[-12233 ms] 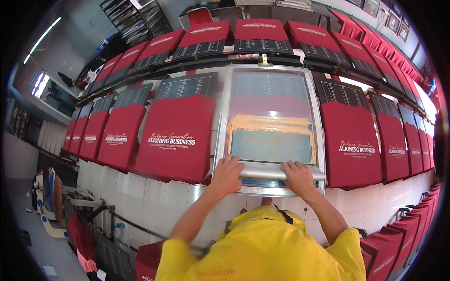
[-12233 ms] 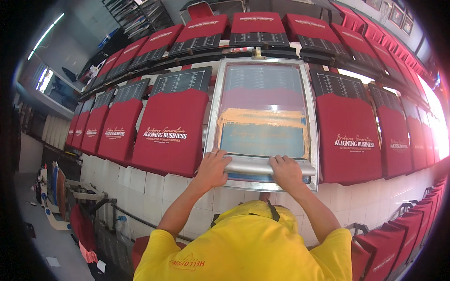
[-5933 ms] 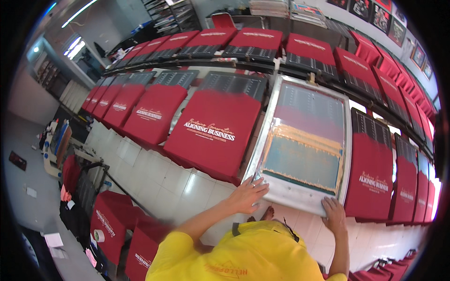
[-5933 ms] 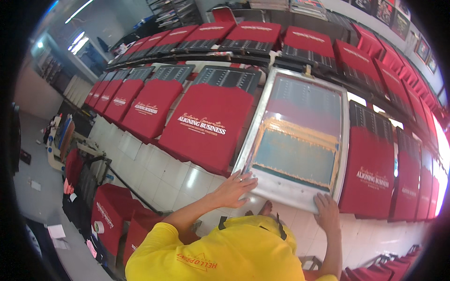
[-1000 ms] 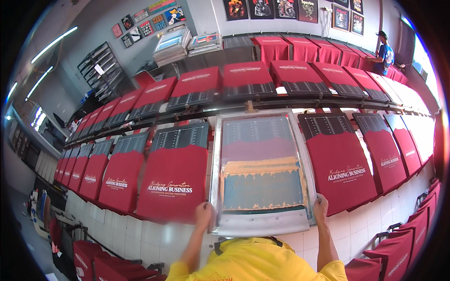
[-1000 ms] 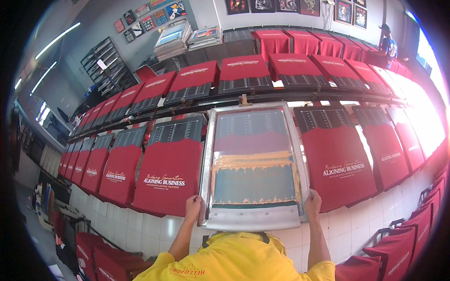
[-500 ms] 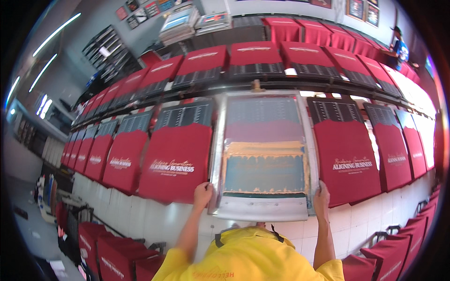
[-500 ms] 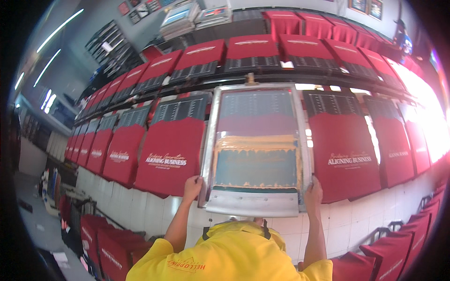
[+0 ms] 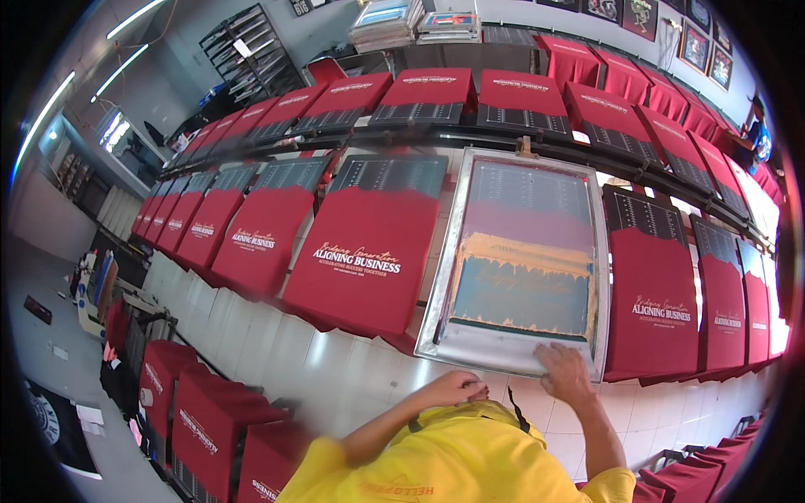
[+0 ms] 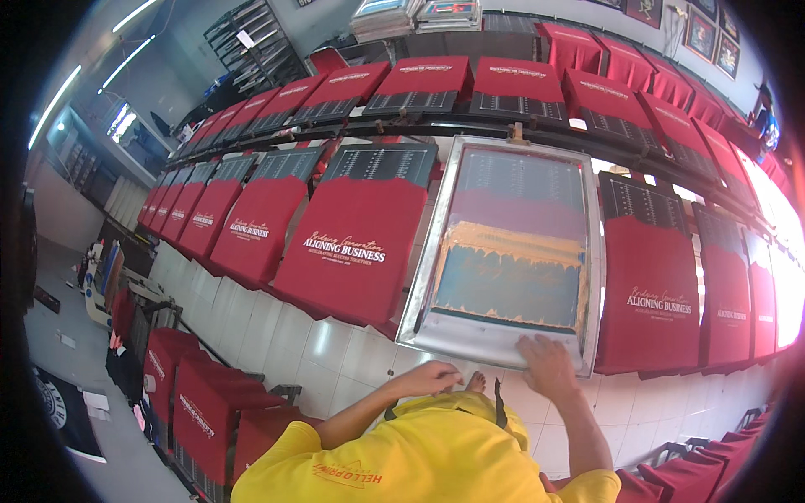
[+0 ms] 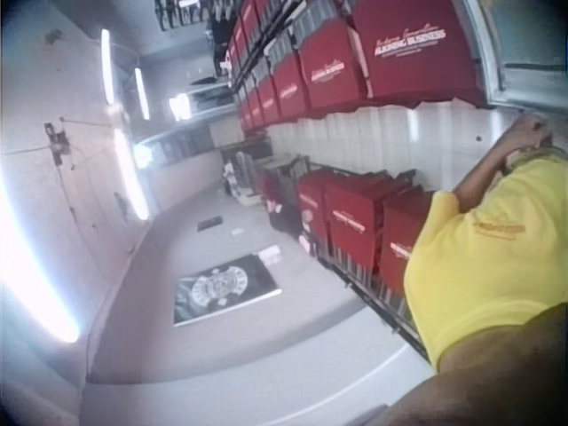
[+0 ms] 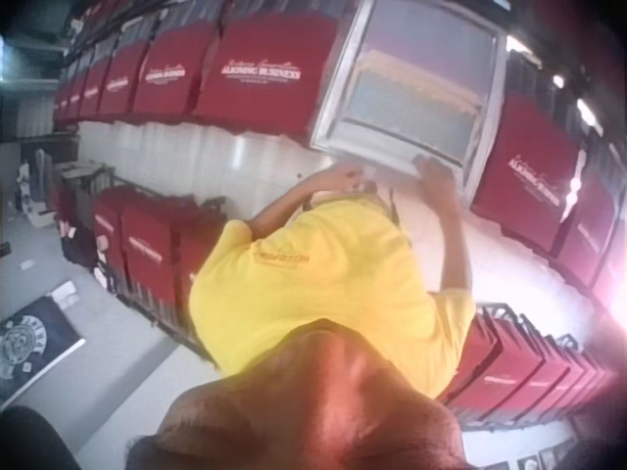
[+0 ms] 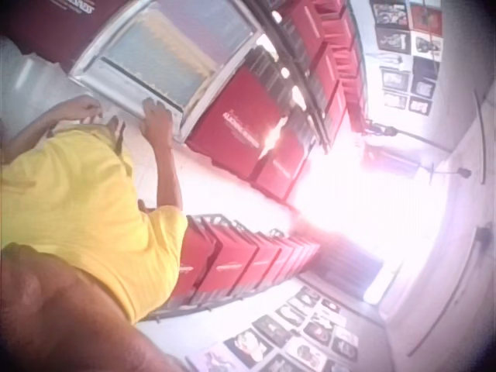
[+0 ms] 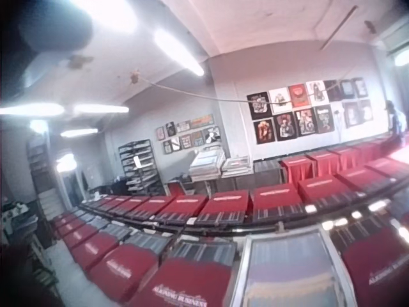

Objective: The person performs screen printing on red t-shirts by lowering a screen frame, applying ink using a squeegee with multiple passes, and then lifting the frame.

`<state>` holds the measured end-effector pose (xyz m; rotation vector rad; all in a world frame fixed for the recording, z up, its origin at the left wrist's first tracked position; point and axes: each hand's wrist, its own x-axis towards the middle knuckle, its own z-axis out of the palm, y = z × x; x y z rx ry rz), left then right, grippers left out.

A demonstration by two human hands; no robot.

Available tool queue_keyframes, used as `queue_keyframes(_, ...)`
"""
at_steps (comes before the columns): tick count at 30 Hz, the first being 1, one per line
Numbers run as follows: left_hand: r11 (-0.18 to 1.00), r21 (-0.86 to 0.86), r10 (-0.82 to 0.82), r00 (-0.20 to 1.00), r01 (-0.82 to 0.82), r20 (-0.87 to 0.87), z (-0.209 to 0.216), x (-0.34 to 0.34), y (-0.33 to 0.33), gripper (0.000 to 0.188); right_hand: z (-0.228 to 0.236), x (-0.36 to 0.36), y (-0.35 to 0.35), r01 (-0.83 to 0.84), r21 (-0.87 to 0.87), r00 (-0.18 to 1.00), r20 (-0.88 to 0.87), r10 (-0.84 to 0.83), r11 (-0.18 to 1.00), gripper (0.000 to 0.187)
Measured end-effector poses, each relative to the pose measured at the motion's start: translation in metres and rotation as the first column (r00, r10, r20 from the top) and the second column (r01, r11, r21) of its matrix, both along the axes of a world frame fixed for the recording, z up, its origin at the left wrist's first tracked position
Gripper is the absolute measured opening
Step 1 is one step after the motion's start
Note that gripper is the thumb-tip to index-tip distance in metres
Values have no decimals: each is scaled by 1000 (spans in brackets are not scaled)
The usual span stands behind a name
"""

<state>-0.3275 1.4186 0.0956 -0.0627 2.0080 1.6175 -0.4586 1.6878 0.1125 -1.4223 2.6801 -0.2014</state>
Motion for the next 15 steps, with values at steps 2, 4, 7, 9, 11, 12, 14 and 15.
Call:
queue_keyframes(2,994,98,40,999,-39,-15,-78,8,24,35,10,-10,-18,45,-21,999,22,-45,999,50)
queue_keyframes(4,978,194,59,996,-72,70,-102,11,42,37,4,-9,-25,77,-103,994,-72,-85,992,40)
queue_keyframes(7,939,308,81,968,-154,238,-85,3,58,38,-12,3,-32,85,-170,974,-194,-118,982,39)
queue_keyframes(9,900,379,127,961,-215,244,-93,0,64,38,-7,3,-32,95,-199,975,-177,-131,975,37)
queue_keyframes(11,892,391,120,953,-226,277,-89,-3,64,41,-4,-4,-32,106,-210,978,-157,-141,972,38)
queue_keyframes(12,875,415,138,951,-248,277,-86,-5,64,40,0,-11,-33,130,-203,972,-165,-165,970,40)
queue_keyframes(14,842,458,156,941,-286,301,-87,-12,66,37,3,-37,-38,128,-207,965,-200,-170,970,41)
queue_keyframes(15,825,480,146,933,-298,328,-90,-16,66,36,3,-49,-40,130,-205,961,-214,-174,970,42)
